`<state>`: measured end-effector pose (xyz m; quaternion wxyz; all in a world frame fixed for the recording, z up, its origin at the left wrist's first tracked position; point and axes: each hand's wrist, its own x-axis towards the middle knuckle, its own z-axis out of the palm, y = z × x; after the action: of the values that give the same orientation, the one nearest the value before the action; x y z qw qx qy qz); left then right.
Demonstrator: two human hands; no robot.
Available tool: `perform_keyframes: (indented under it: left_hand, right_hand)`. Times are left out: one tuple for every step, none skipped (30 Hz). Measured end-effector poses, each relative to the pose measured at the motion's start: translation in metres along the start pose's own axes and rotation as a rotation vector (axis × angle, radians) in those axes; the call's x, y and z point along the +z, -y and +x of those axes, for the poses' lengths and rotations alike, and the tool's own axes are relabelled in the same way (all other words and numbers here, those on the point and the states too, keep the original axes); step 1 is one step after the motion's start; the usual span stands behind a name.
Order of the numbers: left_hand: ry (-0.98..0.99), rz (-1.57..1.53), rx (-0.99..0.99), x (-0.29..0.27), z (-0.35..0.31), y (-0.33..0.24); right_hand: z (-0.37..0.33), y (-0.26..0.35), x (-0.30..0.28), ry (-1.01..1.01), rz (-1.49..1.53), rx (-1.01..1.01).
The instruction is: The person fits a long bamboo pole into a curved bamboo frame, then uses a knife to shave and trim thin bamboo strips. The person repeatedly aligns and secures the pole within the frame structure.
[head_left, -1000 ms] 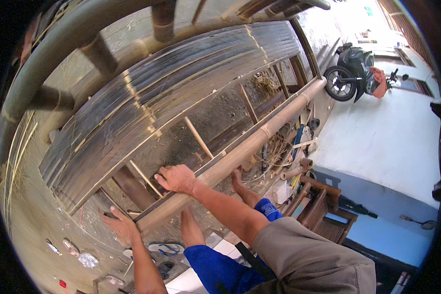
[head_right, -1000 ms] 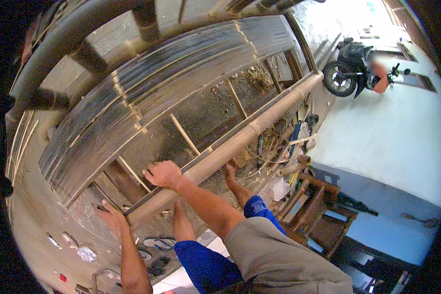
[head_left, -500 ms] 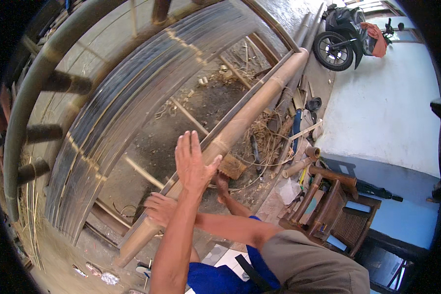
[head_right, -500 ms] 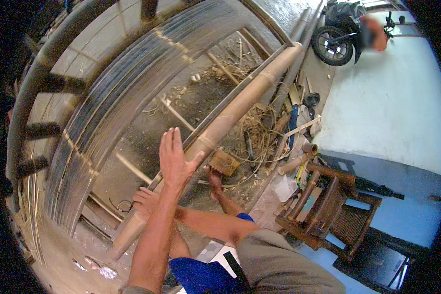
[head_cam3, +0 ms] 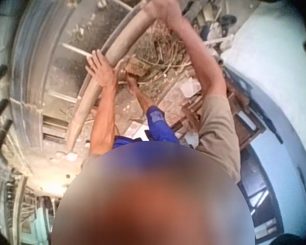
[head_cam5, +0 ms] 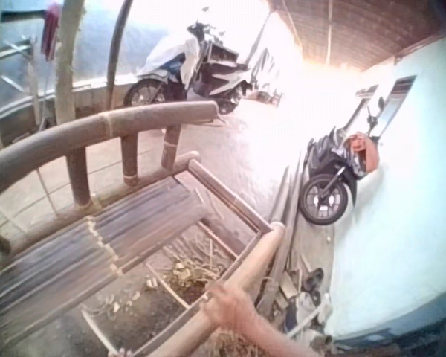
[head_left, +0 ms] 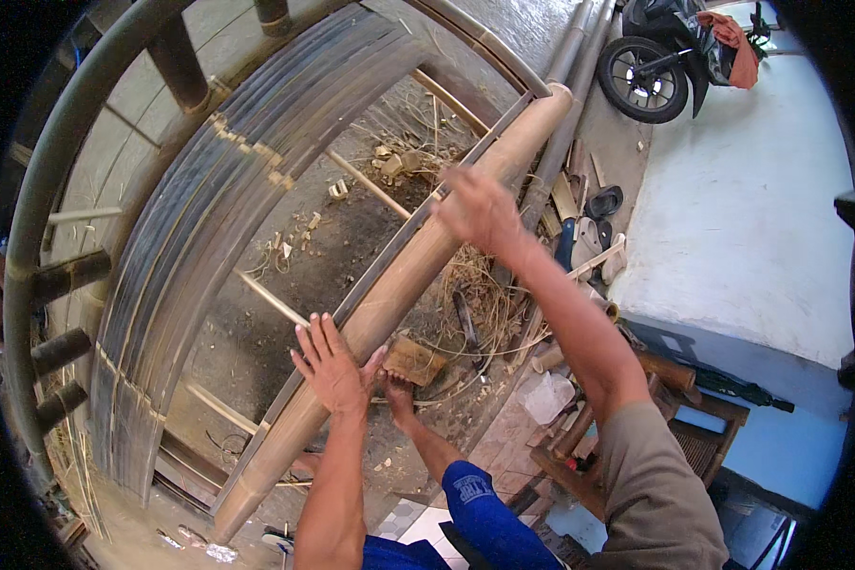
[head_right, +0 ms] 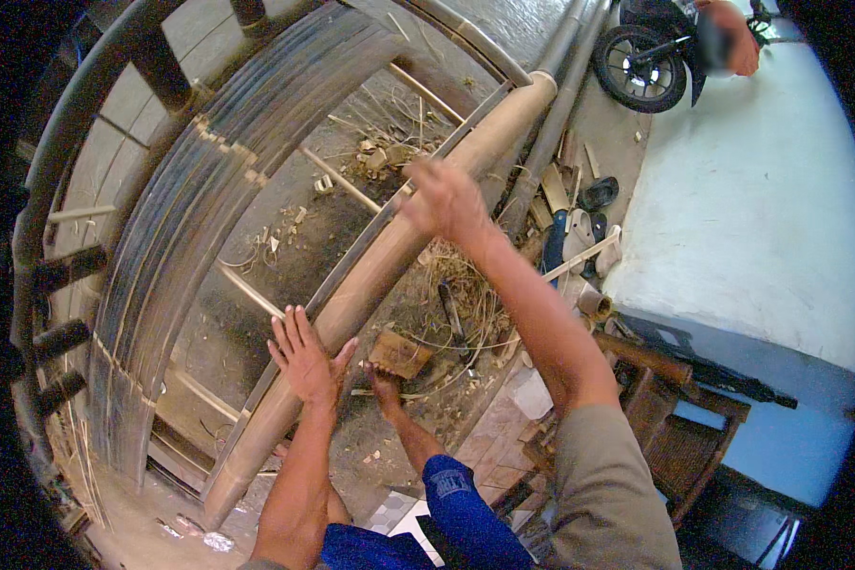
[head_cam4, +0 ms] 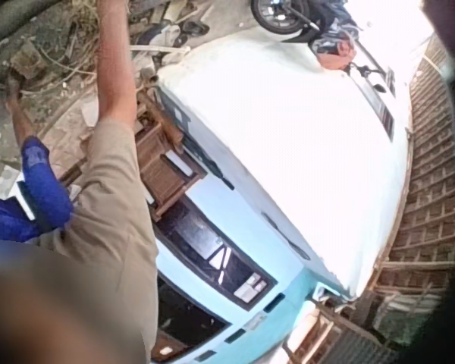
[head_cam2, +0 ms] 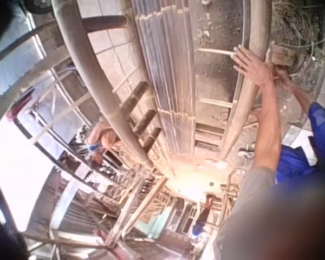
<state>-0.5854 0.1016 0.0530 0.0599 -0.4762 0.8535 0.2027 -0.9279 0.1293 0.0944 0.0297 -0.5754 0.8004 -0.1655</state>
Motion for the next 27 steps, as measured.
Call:
perform_keyframes:
  left_hand:
    - [0.017,0.021,-0.011,0.0,0.0,-0.001]
    - [-0.003,0.022,-0.01,0.0,0.001,-0.002]
    - [-0.012,0.016,-0.019,-0.001,0.001,-0.004]
    - [0.008,0.04,-0.027,-0.001,0.001,-0.005]
    - [0.006,0.049,-0.025,-0.002,0.002,-0.006]
    - [0.005,0.055,-0.027,-0.002,0.001,-0.006]
    - [0.011,0.064,-0.031,-0.002,0.002,-0.006]
    - [0.0,0.061,-0.02,-0.002,0.002,-0.005]
    - [-0.002,0.062,-0.01,-0.002,0.002,-0.004]
    - [0.004,0.062,-0.014,-0.001,0.002,-0.003]
    - [-0.007,0.052,-0.001,-0.001,0.002,-0.002]
    - [-0.011,0.047,0.005,0.0,0.002,-0.002]
    - [-0.007,0.038,0.004,0.001,0.002,-0.001]
    - [-0.009,0.028,0.002,0.002,0.002,-0.002]
    - [-0.006,0.029,-0.004,0.002,0.002,-0.002]
    - [-0.003,0.028,-0.007,0.002,0.002,-0.002]
    - [-0.002,0.028,-0.011,0.002,0.002,-0.003]
    - [0.006,0.035,-0.01,0.001,0.003,-0.003]
    - [0.016,0.043,-0.008,0.001,0.003,-0.004]
    - [0.023,0.051,-0.007,0.001,0.003,-0.004]
    - [0.032,0.062,-0.009,0.001,0.003,-0.003]
    - [0.043,0.074,-0.012,0.0,0.003,-0.003]
    - [0.037,0.078,-0.015,0.001,0.003,-0.003]
    - [0.024,0.087,-0.001,0.001,0.003,-0.002]
    - [0.005,0.089,0.015,0.002,0.003,-0.001]
    - [-0.006,0.086,0.023,0.003,0.002,-0.001]
    - [-0.021,0.097,0.033,0.004,0.002,-0.001]
  right_hand:
    - [0.018,-0.026,0.0,-0.103,-0.046,-0.04]
    - [0.023,-0.044,0.003,-0.061,-0.106,-0.049]
    - [0.026,-0.059,0.007,0.008,-0.175,-0.03]
    - [0.028,-0.07,0.012,0.117,-0.252,0.024]
    - [0.025,-0.077,0.016,0.109,-0.184,0.047]
    - [0.022,-0.082,0.021,0.037,-0.148,0.024]
    - [0.02,-0.084,0.024,-0.006,-0.128,0.023]
    - [0.018,-0.086,0.026,-0.023,-0.119,0.032]
    - [0.018,-0.087,0.028,-0.067,-0.134,-0.001]
    - [0.019,-0.089,0.028,-0.048,-0.118,0.022]
    - [0.021,-0.09,0.028,-0.044,-0.104,0.01]
    - [0.022,-0.091,0.027,-0.054,-0.089,-0.011]
    - [0.024,-0.091,0.026,-0.034,-0.084,0.001]
    - [0.024,-0.091,0.026,-0.032,-0.079,-0.005]
    - [0.024,-0.089,0.025,-0.031,-0.078,-0.006]
    - [0.024,-0.088,0.025,-0.029,-0.085,-0.007]
    - [0.023,-0.086,0.024,-0.027,-0.092,-0.009]
    - [0.024,-0.086,0.023,-0.029,-0.094,0.007]
    - [0.025,-0.088,0.022,-0.012,-0.089,0.003]
    - [0.028,-0.093,0.019,0.058,-0.093,-0.009]
    - [0.034,-0.101,0.016,0.128,-0.094,-0.021]
    - [0.038,-0.111,0.013,0.201,-0.086,-0.061]
    - [0.049,-0.127,0.008,0.093,-0.089,-0.027]
    - [0.06,-0.148,0.001,0.009,-0.084,-0.012]
    - [0.07,-0.17,-0.005,-0.038,-0.199,-0.05]
    - [0.077,-0.19,-0.009,-0.053,-0.31,-0.034]
    - [0.078,-0.206,-0.012,-0.032,-0.323,-0.067]
